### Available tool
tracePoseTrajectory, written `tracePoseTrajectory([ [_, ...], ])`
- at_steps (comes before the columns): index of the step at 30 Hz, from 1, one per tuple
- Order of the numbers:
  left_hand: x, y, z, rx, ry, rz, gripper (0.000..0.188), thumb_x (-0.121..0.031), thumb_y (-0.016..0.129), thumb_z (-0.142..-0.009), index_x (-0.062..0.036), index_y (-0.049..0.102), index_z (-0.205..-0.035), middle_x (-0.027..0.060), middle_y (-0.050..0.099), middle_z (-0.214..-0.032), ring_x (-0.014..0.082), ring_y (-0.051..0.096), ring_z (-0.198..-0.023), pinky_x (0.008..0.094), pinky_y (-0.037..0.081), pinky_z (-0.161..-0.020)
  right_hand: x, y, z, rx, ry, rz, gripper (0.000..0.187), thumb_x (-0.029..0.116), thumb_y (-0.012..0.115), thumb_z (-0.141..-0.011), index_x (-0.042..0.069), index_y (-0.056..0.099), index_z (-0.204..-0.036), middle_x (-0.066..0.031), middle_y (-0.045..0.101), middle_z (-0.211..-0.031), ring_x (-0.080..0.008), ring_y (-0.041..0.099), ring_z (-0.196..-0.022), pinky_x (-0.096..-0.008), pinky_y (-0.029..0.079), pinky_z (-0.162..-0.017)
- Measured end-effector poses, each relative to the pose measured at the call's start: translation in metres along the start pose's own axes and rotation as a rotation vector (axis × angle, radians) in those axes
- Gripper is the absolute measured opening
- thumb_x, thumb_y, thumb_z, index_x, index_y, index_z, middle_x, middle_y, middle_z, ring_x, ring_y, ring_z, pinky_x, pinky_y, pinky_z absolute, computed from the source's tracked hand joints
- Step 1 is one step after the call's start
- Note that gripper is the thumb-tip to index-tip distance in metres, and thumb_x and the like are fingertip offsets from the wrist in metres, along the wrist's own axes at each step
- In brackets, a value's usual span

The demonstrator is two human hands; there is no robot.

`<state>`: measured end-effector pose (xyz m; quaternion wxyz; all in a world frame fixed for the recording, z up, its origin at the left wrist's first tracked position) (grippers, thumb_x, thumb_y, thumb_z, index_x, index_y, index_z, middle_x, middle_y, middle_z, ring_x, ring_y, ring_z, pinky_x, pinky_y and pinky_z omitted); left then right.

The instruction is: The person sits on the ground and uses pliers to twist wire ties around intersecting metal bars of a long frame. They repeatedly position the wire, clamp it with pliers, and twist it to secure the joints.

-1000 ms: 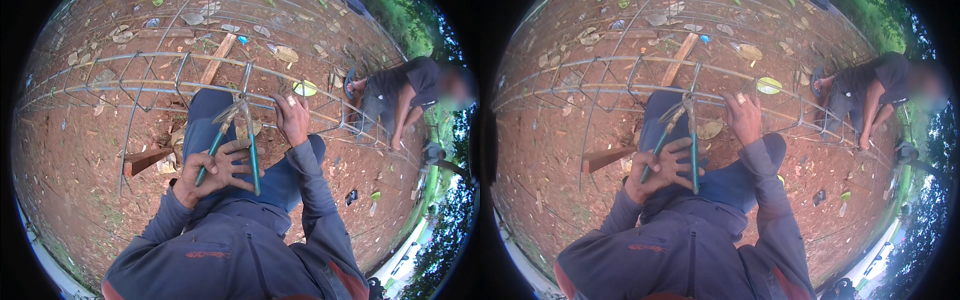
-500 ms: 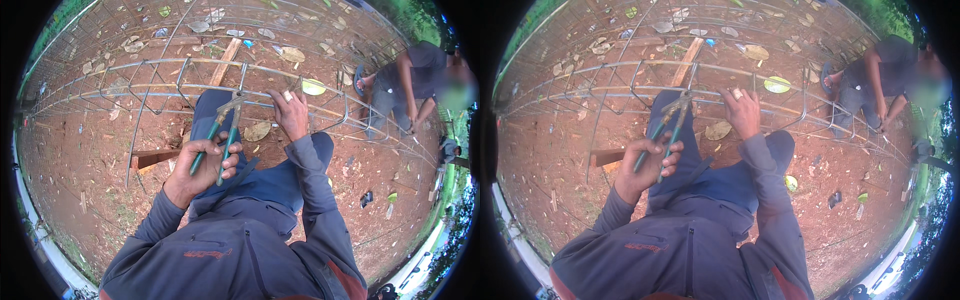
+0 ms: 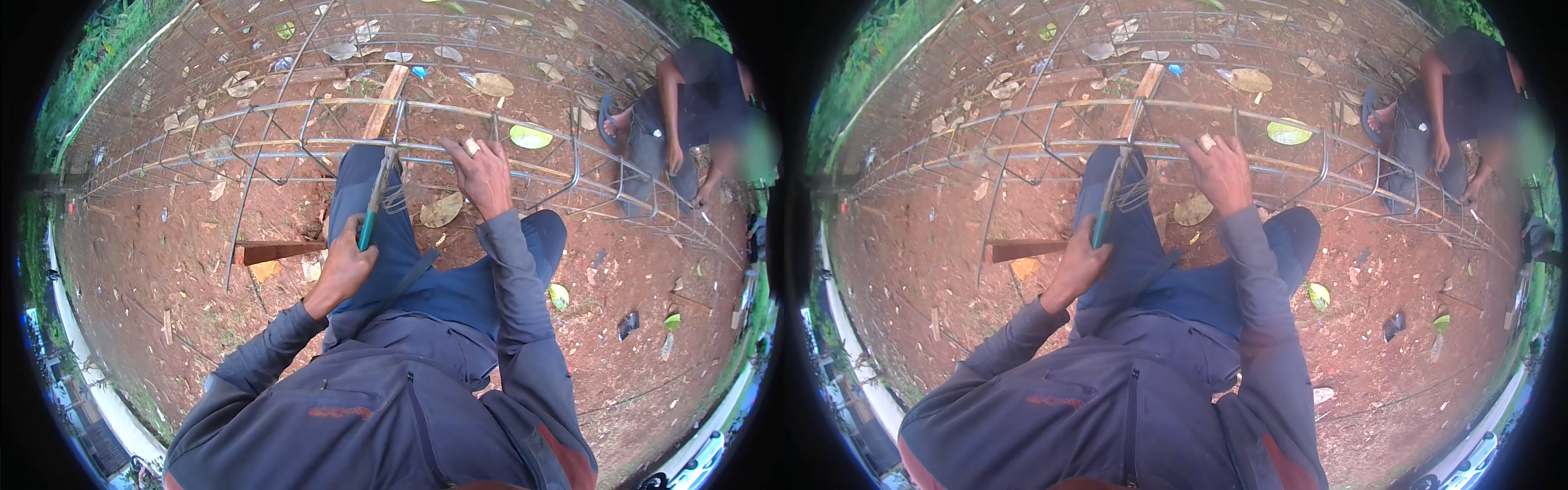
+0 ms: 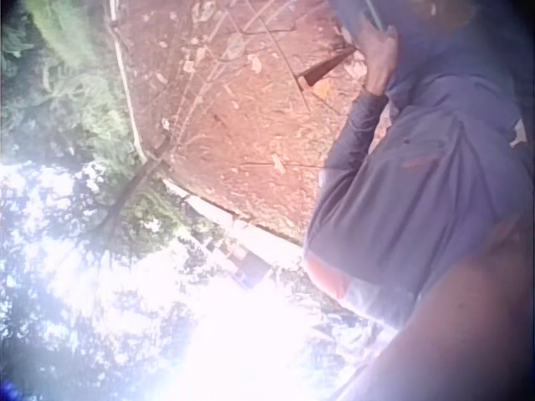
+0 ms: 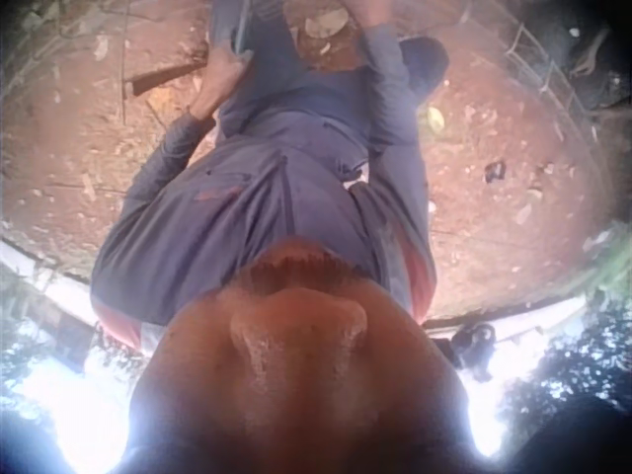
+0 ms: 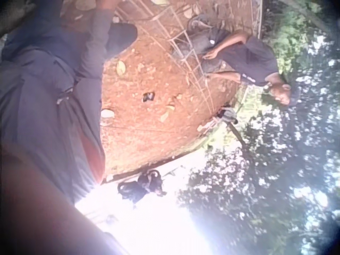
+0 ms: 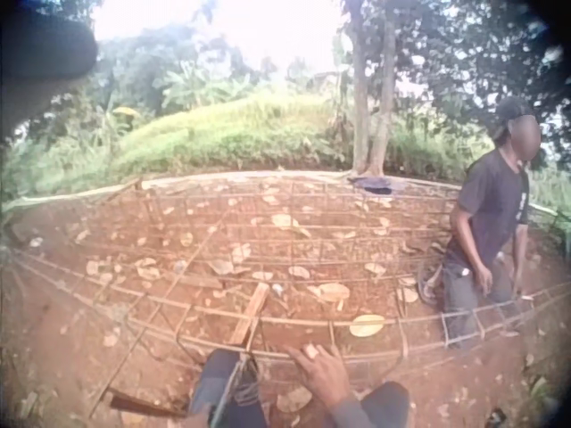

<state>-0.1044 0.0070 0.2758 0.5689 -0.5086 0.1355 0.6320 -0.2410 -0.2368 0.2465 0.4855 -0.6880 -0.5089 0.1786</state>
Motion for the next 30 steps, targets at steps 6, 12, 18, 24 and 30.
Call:
tracePoseTrajectory([
  [6,0.028,0.025,-0.017,-0.202,0.253,-0.163,0.045,-0.028,0.070,-0.095,0.0003,0.052,-0.126,0.0202,0.060,-0.072,0.0375,0.063,-0.066,0.0470,0.047,-0.064,-0.001,0.005,0.001,-0.025,0.001,0.019,0.040,0.008,0.063,-0.090,0.022,0.070,-0.127,-0.0046,0.065,-0.087,-0.0241,0.063,-0.087,-0.0413,0.046,-0.085],
  [12,0.044,0.016,-0.021,0.361,-0.156,0.850,0.042,-0.046,0.070,-0.098,-0.0089,0.053,-0.103,0.0001,0.053,-0.074,0.0085,0.050,-0.059,0.0253,0.037,-0.046,0.001,-0.004,-0.003,-0.003,0.014,0.034,0.040,0.008,0.063,-0.090,0.021,0.071,-0.127,-0.0054,0.065,-0.087,-0.0245,0.063,-0.088,-0.0417,0.045,-0.086],
  [18,0.020,0.057,-0.007,0.743,-0.114,1.804,0.033,-0.028,0.070,-0.099,-0.0020,0.054,-0.110,0.0161,0.069,-0.119,0.0284,0.075,-0.103,0.0465,0.065,-0.088,0.006,-0.005,-0.002,0.014,0.032,0.038,0.040,0.008,0.063,-0.091,0.022,0.071,-0.128,-0.0051,0.065,-0.088,-0.0244,0.063,-0.088,-0.0413,0.045,-0.085],
  [24,-0.002,0.076,0.003,1.189,-0.023,2.561,0.045,-0.020,0.050,-0.109,0.0107,0.043,-0.141,0.0055,0.059,-0.096,0.0157,0.063,-0.073,0.0341,0.057,-0.064,0.004,-0.006,0.000,0.010,0.033,0.040,0.042,0.007,0.062,-0.090,0.022,0.071,-0.128,-0.0052,0.066,-0.087,-0.0248,0.063,-0.089,-0.0418,0.045,-0.085],
  [30,-0.031,0.022,0.014,0.843,-0.299,2.067,0.017,-0.018,0.048,-0.109,-0.0034,0.046,-0.099,0.0034,0.049,-0.083,0.0134,0.052,-0.062,0.0308,0.047,-0.054,-0.005,0.001,0.001,-0.017,0.007,0.047,0.048,0.005,0.062,-0.087,0.023,0.071,-0.130,-0.0064,0.066,-0.085,-0.0249,0.065,-0.089,-0.0418,0.045,-0.084],
])
Point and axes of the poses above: each hand's wrist, its own z-axis away from the middle knuckle, its own y-axis out of the palm, x = y × z, the point moved 3 cm from there along -z, towards the middle knuckle
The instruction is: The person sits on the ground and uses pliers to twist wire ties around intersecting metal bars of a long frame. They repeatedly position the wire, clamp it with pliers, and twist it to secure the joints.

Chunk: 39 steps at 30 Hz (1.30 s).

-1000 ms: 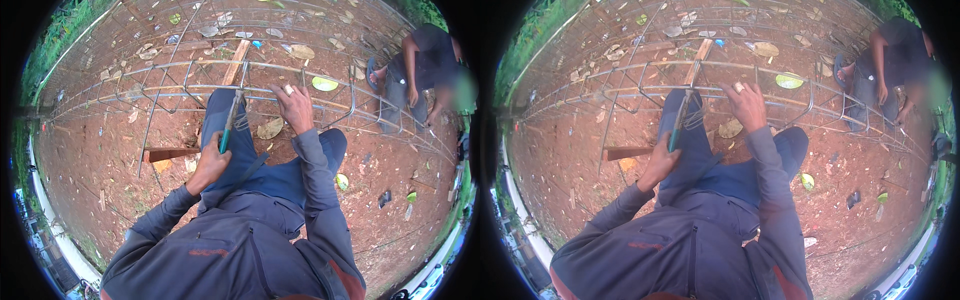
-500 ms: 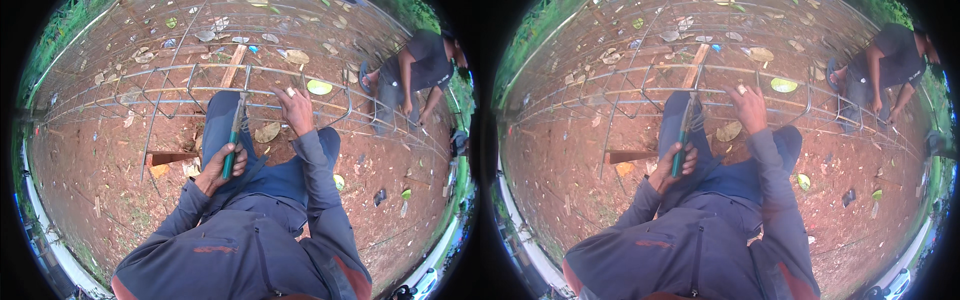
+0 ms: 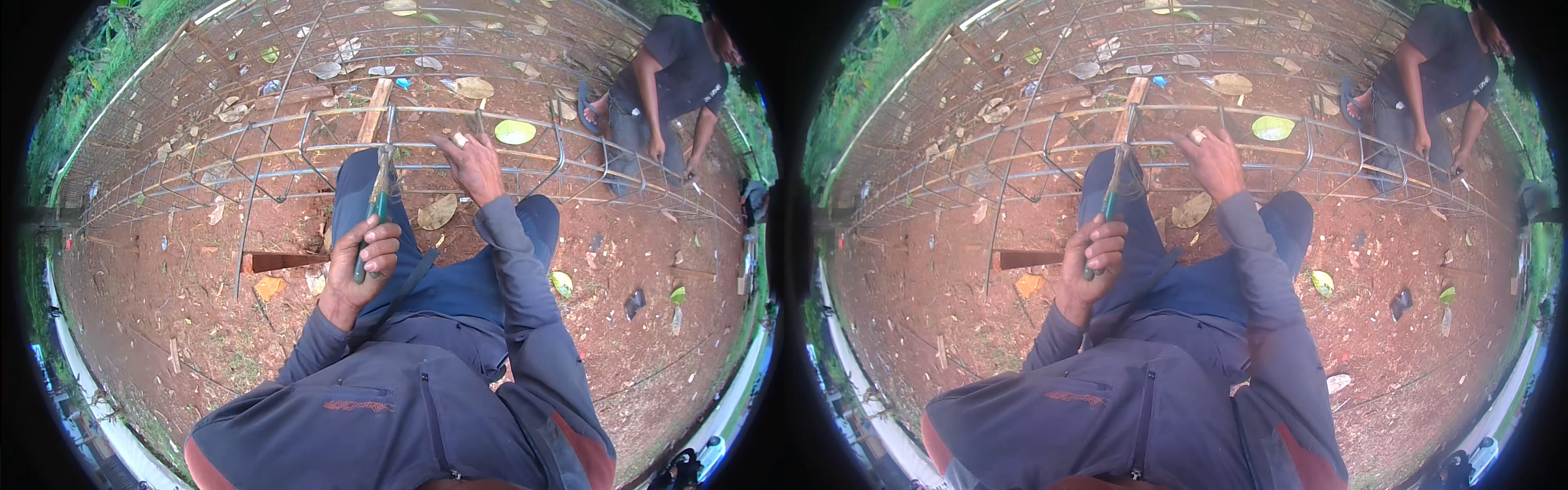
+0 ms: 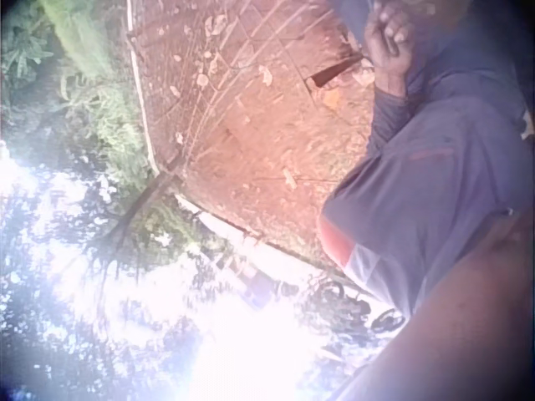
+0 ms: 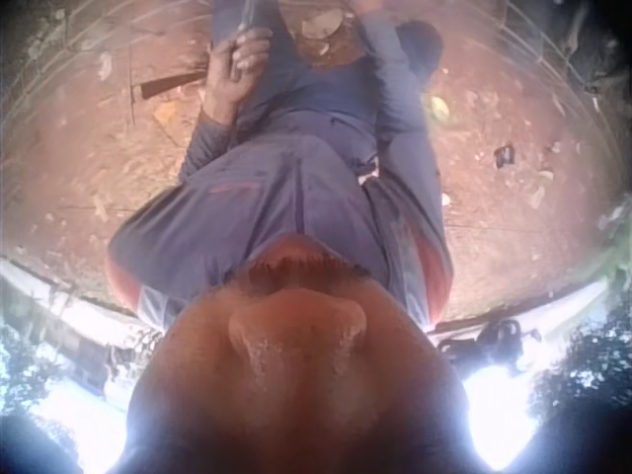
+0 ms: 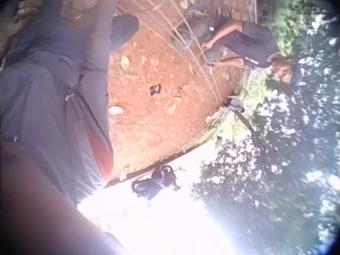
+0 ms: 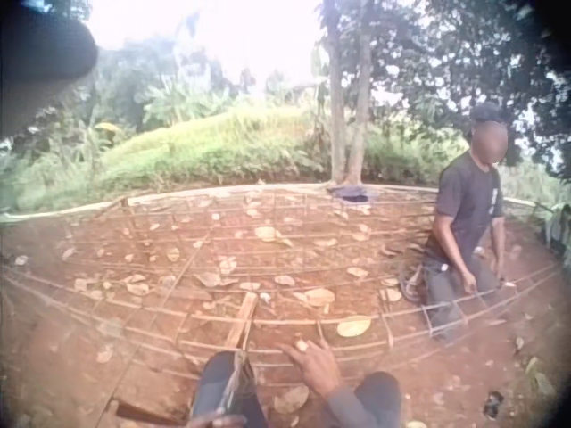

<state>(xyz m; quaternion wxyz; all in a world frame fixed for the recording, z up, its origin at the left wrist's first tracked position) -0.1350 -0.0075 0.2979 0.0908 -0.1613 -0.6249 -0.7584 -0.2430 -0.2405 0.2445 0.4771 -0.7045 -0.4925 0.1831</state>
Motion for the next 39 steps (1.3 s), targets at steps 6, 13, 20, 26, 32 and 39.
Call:
tracePoseTrajectory([
  [6,-0.037,0.074,0.021,-0.860,0.087,-2.417,0.020,-0.017,0.061,-0.101,-0.0045,0.049,-0.112,0.0107,0.057,-0.077,0.0237,0.059,-0.058,0.0387,0.049,-0.052,-0.001,0.006,0.005,-0.041,0.024,-0.083,0.048,0.004,0.062,-0.088,0.025,0.071,-0.131,-0.0090,0.066,-0.083,-0.0256,0.065,-0.089,-0.0440,0.046,-0.089],
  [13,-0.042,0.113,0.014,-0.776,0.190,-2.976,0.044,-0.041,0.059,-0.103,0.0012,0.053,-0.115,0.0192,0.062,-0.071,0.0354,0.065,-0.063,0.0413,0.054,-0.064,0.003,0.011,0.006,-0.001,0.081,-0.107,0.053,0.000,0.059,-0.087,0.025,0.070,-0.132,-0.0076,0.067,-0.085,-0.0244,0.065,-0.097,-0.0445,0.045,-0.104],
  [20,-0.080,0.059,0.035,-0.827,-0.157,-1.360,0.032,-0.036,0.066,-0.100,-0.0058,0.059,-0.107,0.0185,0.070,-0.109,0.0259,0.075,-0.087,0.0425,0.067,-0.079,0.005,0.003,0.008,-0.031,0.052,-0.136,0.053,0.002,0.057,-0.088,0.026,0.068,-0.134,-0.0034,0.065,-0.091,-0.0216,0.063,-0.103,-0.0442,0.045,-0.106],
  [26,-0.064,0.003,0.034,-0.427,-0.104,-0.804,0.031,-0.031,0.063,-0.104,-0.0051,0.056,-0.121,0.0133,0.068,-0.124,0.0212,0.075,-0.092,0.0318,0.067,-0.069,-0.002,0.007,0.008,-0.143,0.018,-0.118,0.048,0.007,0.063,-0.088,0.026,0.069,-0.132,-0.0056,0.064,-0.084,-0.0237,0.064,-0.098,-0.0446,0.045,-0.098],
  [32,-0.030,-0.002,0.026,-0.353,0.058,-0.605,0.027,-0.027,0.054,-0.109,-0.0039,0.052,-0.123,-0.0006,0.051,-0.084,0.0054,0.048,-0.059,0.0200,0.042,-0.045,0.008,-0.005,0.003,0.008,0.121,-0.265,0.043,0.015,0.066,-0.090,0.020,0.069,-0.132,-0.0103,0.069,-0.099,-0.0290,0.064,-0.107,-0.0475,0.041,-0.110],
  [39,-0.024,0.010,0.024,-0.399,0.107,-0.681,0.026,-0.026,0.054,-0.109,-0.0031,0.051,-0.120,-0.0005,0.052,-0.086,0.0049,0.050,-0.060,0.0201,0.045,-0.047,0.079,0.005,-0.043,-0.143,0.018,-0.786,0.045,0.026,0.074,-0.087,0.009,0.067,-0.128,-0.0177,0.070,-0.106,-0.0371,0.064,-0.109,-0.0497,0.048,-0.098],
])
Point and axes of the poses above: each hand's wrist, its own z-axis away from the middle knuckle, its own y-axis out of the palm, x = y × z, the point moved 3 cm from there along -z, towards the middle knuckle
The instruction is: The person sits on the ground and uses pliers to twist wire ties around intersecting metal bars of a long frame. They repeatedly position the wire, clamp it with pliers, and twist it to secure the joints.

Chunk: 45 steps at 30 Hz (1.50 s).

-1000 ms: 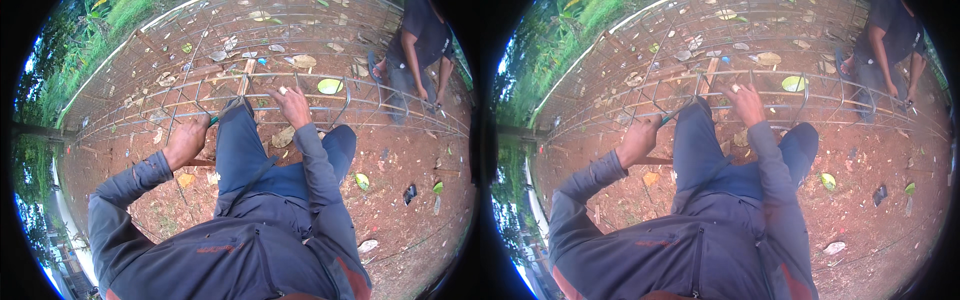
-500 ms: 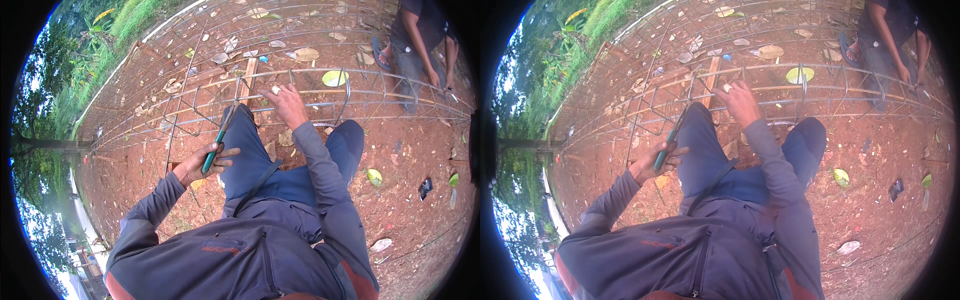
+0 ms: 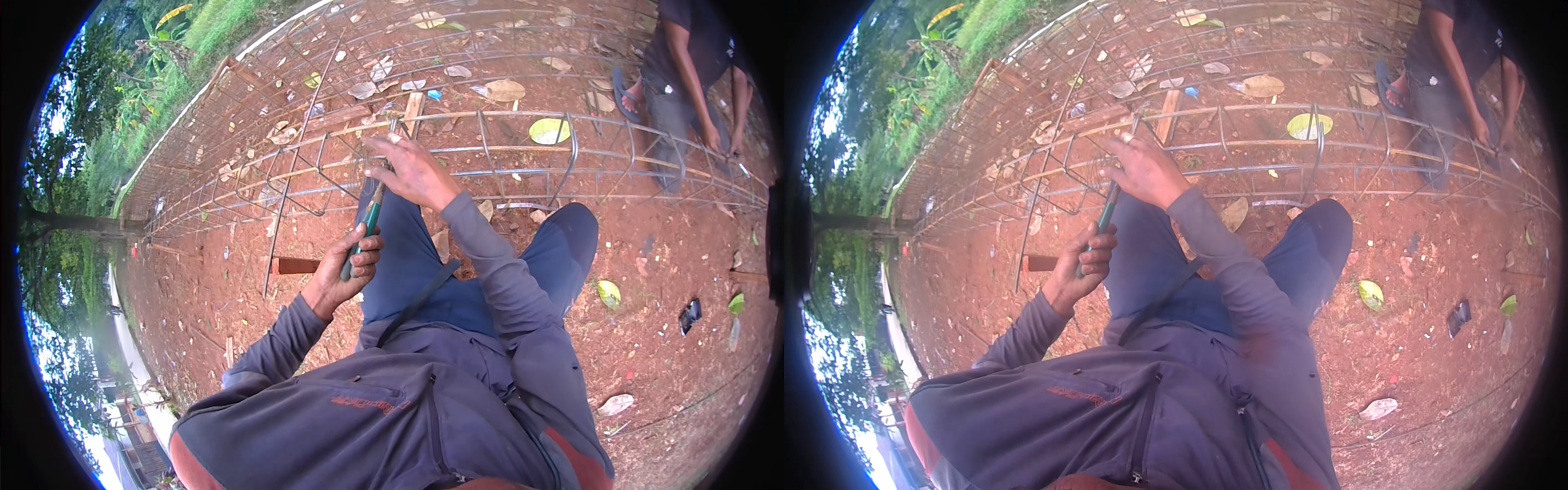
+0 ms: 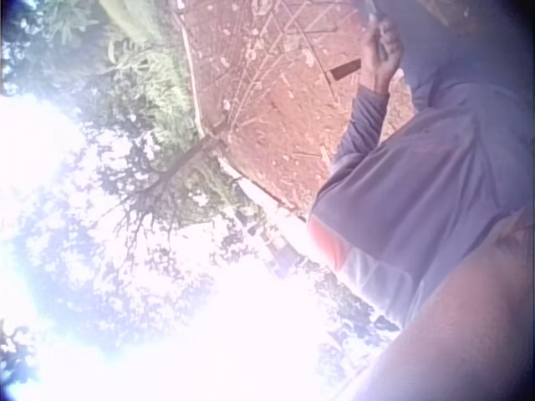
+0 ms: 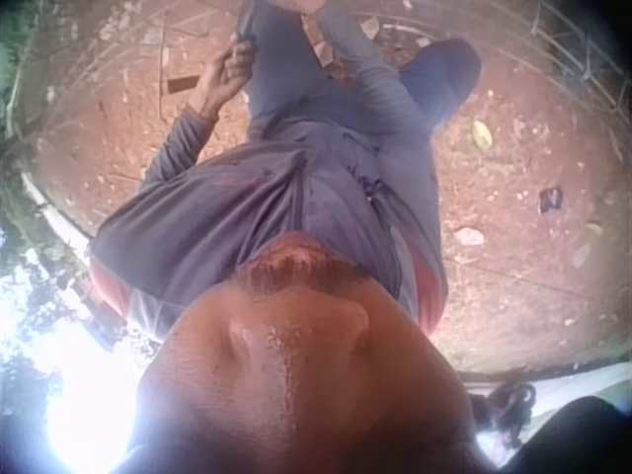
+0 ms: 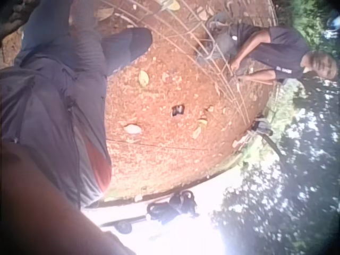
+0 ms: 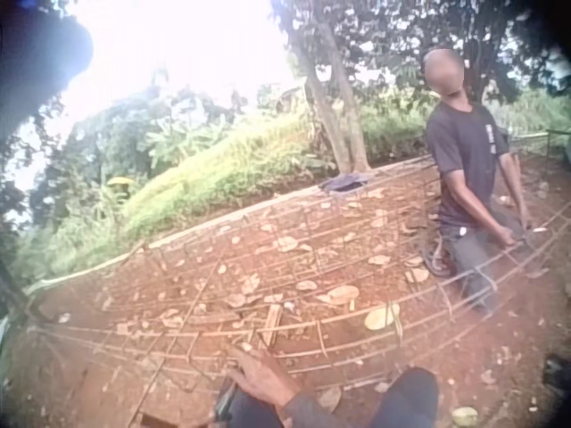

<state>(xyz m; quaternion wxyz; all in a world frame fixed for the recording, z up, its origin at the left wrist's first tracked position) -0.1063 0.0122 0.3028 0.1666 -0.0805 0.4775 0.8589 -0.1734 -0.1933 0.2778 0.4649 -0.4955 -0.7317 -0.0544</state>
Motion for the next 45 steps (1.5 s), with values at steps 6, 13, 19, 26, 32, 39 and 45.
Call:
tracePoseTrajectory([
  [6,-0.004,0.000,0.000,0.032,0.009,0.027,0.024,-0.025,0.055,-0.109,-0.0031,0.050,-0.119,0.0016,0.053,-0.090,0.0070,0.053,-0.064,0.0212,0.052,-0.053,0.009,0.011,-0.019,0.132,0.089,0.035,0.034,0.027,0.076,-0.089,0.006,0.071,-0.115,-0.0150,0.073,-0.102,-0.0340,0.068,-0.103,-0.0453,0.052,-0.092],
  [13,0.009,0.002,-0.004,0.385,0.063,0.383,0.028,-0.007,0.048,-0.105,0.0026,0.043,-0.131,0.0100,0.049,-0.121,0.0137,0.059,-0.092,0.0373,0.060,-0.082,-0.023,0.002,-0.027,0.186,0.241,-0.323,0.039,0.038,0.078,-0.086,0.007,0.077,-0.109,-0.0159,0.075,-0.102,-0.0337,0.071,-0.096,-0.0439,0.054,-0.088],
  [19,0.013,0.019,-0.008,0.484,0.050,0.605,0.047,0.007,0.044,-0.094,0.0042,0.037,-0.140,0.0129,0.044,-0.133,0.0214,0.058,-0.107,0.0547,0.050,-0.111,-0.061,0.002,-0.016,0.187,0.309,-0.345,0.026,0.028,0.073,-0.097,0.003,0.073,-0.106,-0.0023,0.070,-0.092,-0.0117,0.064,-0.087,-0.0327,0.052,-0.078],
  [26,0.010,0.031,-0.005,0.462,0.027,0.733,0.056,0.007,0.047,-0.091,0.0034,0.034,-0.145,0.0137,0.045,-0.127,0.0231,0.056,-0.101,0.0512,0.054,-0.101,-0.027,-0.019,-0.023,0.339,0.326,-0.435,0.028,0.029,0.071,-0.097,0.003,0.071,-0.108,-0.0047,0.069,-0.102,-0.0154,0.064,-0.098,-0.0326,0.051,-0.088],
  [32,0.017,0.020,-0.003,0.392,-0.043,0.627,0.049,-0.016,0.055,-0.100,0.0014,0.037,-0.142,0.0083,0.044,-0.103,0.0169,0.049,-0.082,0.0339,0.045,-0.066,-0.033,-0.021,-0.007,0.279,0.267,-0.479,0.019,0.019,0.070,-0.097,0.003,0.070,-0.107,-0.0057,0.069,-0.107,-0.0153,0.063,-0.104,-0.0349,0.051,-0.094],
  [39,0.001,0.007,0.000,0.360,-0.231,0.472,0.036,-0.020,0.053,-0.102,-0.0012,0.045,-0.132,0.0022,0.043,-0.087,0.0127,0.043,-0.067,0.0304,0.040,-0.060,-0.022,-0.046,0.007,0.259,0.097,-0.320,0.024,0.017,0.070,-0.094,0.006,0.072,-0.115,-0.0084,0.071,-0.117,-0.0257,0.064,-0.120,-0.0413,0.049,-0.106],
  [45,-0.038,0.033,0.013,0.017,-0.302,-0.026,0.026,-0.019,0.053,-0.100,-0.0015,0.051,-0.120,0.0015,0.047,-0.086,0.0099,0.044,-0.062,0.0263,0.037,-0.049,-0.027,-0.059,0.012,0.033,-0.016,0.485,0.027,0.023,0.075,-0.089,0.013,0.075,-0.114,-0.0141,0.072,-0.105,-0.0375,0.064,-0.113,-0.0476,0.052,-0.099],
])
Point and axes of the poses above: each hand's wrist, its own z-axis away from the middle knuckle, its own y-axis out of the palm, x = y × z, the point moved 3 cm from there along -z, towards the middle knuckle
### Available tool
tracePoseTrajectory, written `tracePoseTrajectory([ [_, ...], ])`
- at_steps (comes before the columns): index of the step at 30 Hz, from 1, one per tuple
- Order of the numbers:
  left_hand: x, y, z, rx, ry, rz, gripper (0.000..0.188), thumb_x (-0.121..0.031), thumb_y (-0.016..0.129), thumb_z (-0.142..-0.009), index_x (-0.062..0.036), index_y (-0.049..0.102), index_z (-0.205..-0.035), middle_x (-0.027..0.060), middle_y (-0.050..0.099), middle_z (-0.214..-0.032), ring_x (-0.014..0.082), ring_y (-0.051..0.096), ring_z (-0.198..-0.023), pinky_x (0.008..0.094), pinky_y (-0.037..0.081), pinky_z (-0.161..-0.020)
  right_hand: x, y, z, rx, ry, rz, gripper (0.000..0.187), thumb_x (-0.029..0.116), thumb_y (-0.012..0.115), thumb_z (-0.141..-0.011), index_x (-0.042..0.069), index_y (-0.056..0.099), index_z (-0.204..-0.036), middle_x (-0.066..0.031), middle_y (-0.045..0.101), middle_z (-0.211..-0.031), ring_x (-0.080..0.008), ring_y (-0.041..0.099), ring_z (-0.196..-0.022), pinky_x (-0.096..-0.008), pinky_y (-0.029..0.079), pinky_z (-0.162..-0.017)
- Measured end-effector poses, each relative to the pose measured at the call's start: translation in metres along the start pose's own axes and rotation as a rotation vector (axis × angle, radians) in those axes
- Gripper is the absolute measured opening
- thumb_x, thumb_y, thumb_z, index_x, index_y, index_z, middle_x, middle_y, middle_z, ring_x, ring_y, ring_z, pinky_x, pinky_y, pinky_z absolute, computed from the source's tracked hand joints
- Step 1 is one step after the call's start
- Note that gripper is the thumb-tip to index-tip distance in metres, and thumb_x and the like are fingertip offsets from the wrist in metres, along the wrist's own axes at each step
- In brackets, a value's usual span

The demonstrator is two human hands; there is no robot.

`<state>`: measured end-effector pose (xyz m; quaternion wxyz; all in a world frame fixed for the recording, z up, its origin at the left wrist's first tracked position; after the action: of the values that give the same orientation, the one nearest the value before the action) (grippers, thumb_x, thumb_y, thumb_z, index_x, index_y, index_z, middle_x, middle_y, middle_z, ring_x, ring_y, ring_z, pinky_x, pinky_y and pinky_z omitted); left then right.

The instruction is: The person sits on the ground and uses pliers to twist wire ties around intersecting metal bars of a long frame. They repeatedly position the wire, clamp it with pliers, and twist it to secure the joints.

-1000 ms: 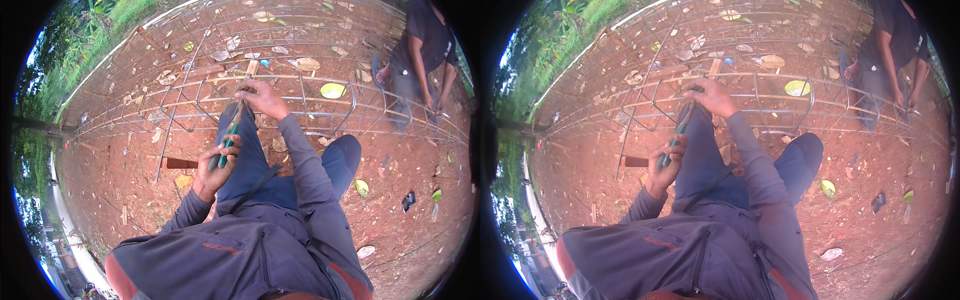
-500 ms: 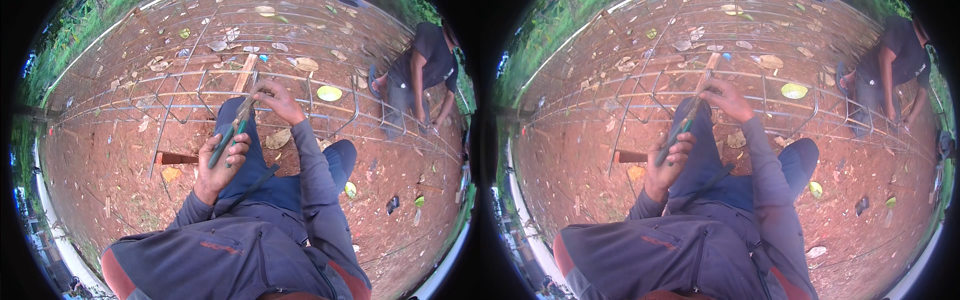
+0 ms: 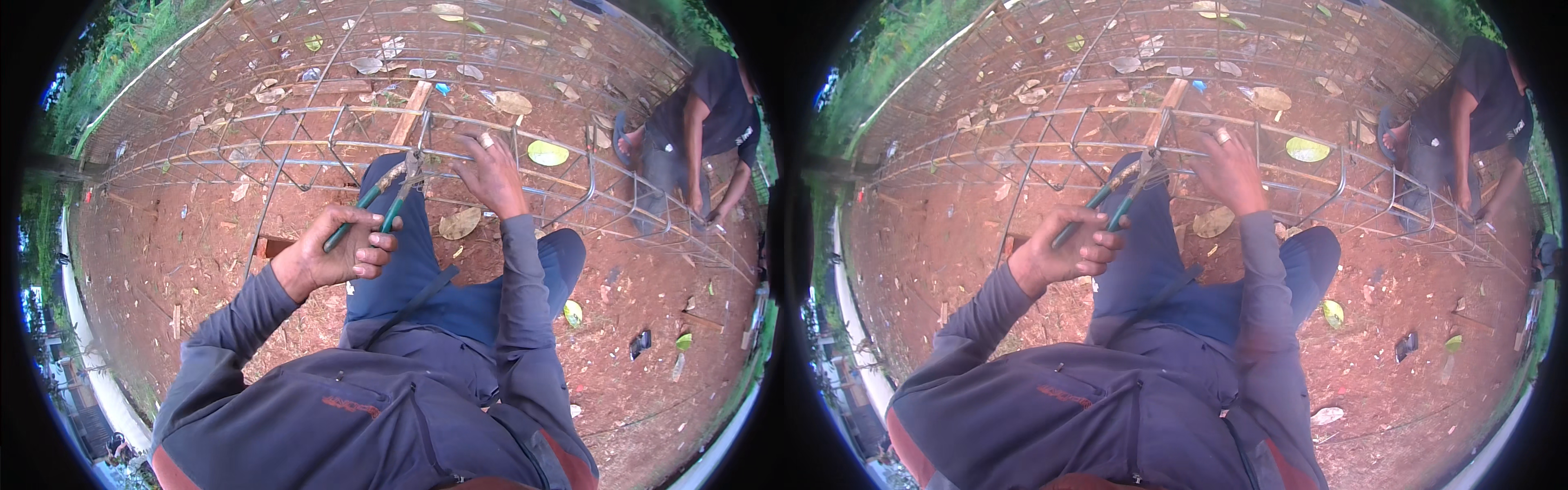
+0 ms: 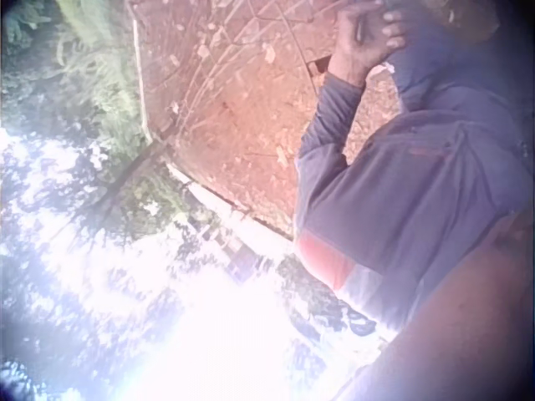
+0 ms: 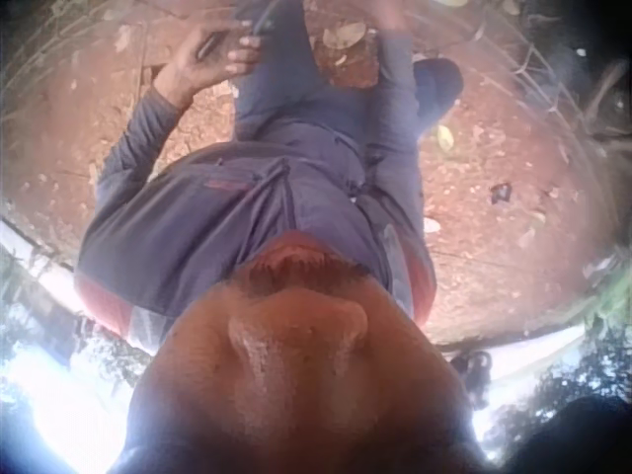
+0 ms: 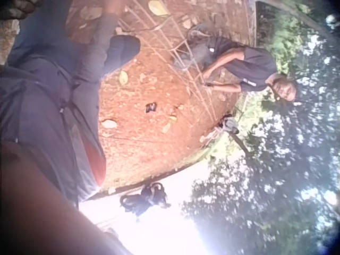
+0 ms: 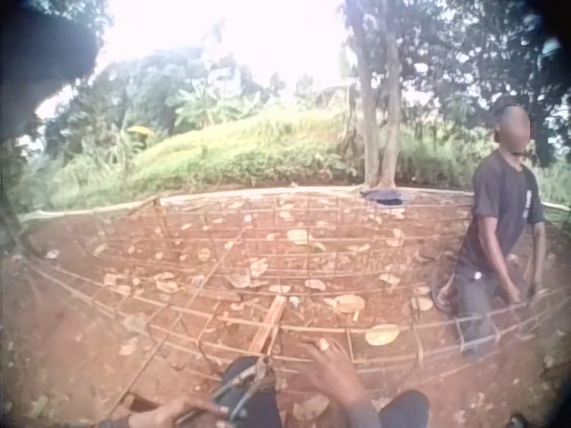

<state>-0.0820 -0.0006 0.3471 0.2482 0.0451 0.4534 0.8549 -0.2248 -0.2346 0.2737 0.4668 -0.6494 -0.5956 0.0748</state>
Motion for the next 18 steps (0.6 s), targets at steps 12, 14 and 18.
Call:
tracePoseTrajectory([
  [12,-0.065,0.095,0.010,-0.708,0.164,-2.665,0.039,-0.033,0.070,-0.092,0.0017,0.062,-0.106,0.0176,0.064,-0.073,0.0331,0.066,-0.066,0.0462,0.052,-0.061,-0.023,0.024,0.006,0.098,0.071,0.005,0.023,0.033,0.075,-0.089,0.021,0.078,-0.109,-0.0122,0.070,-0.078,-0.0327,0.071,-0.074,-0.0464,0.054,-0.066],
  [14,-0.069,0.102,0.007,-0.695,0.250,-2.839,0.041,-0.036,0.075,-0.090,0.0015,0.065,-0.105,0.0138,0.066,-0.068,0.0307,0.070,-0.068,0.0445,0.053,-0.059,-0.024,0.027,0.007,0.066,0.017,0.011,0.022,0.029,0.076,-0.087,0.020,0.078,-0.107,-0.0123,0.070,-0.079,-0.0319,0.071,-0.076,-0.0457,0.055,-0.066],
  [18,-0.062,0.077,0.011,-0.747,-0.156,-1.582,0.041,-0.036,0.071,-0.097,0.0026,0.062,-0.110,0.0144,0.072,-0.088,0.0233,0.072,-0.074,0.0374,0.061,-0.063,-0.029,0.039,0.007,0.031,0.007,0.037,0.020,0.026,0.074,-0.086,0.020,0.077,-0.105,-0.0113,0.071,-0.077,-0.0301,0.072,-0.075,-0.0445,0.055,-0.065],
])
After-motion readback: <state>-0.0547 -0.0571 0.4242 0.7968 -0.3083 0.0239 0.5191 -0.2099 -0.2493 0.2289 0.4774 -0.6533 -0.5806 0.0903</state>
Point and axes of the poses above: each hand's wrist, its own z-axis away from the middle knuckle, its own y-axis out of the palm, x = y × z, the point moved 3 cm from there along -z, towards the middle knuckle
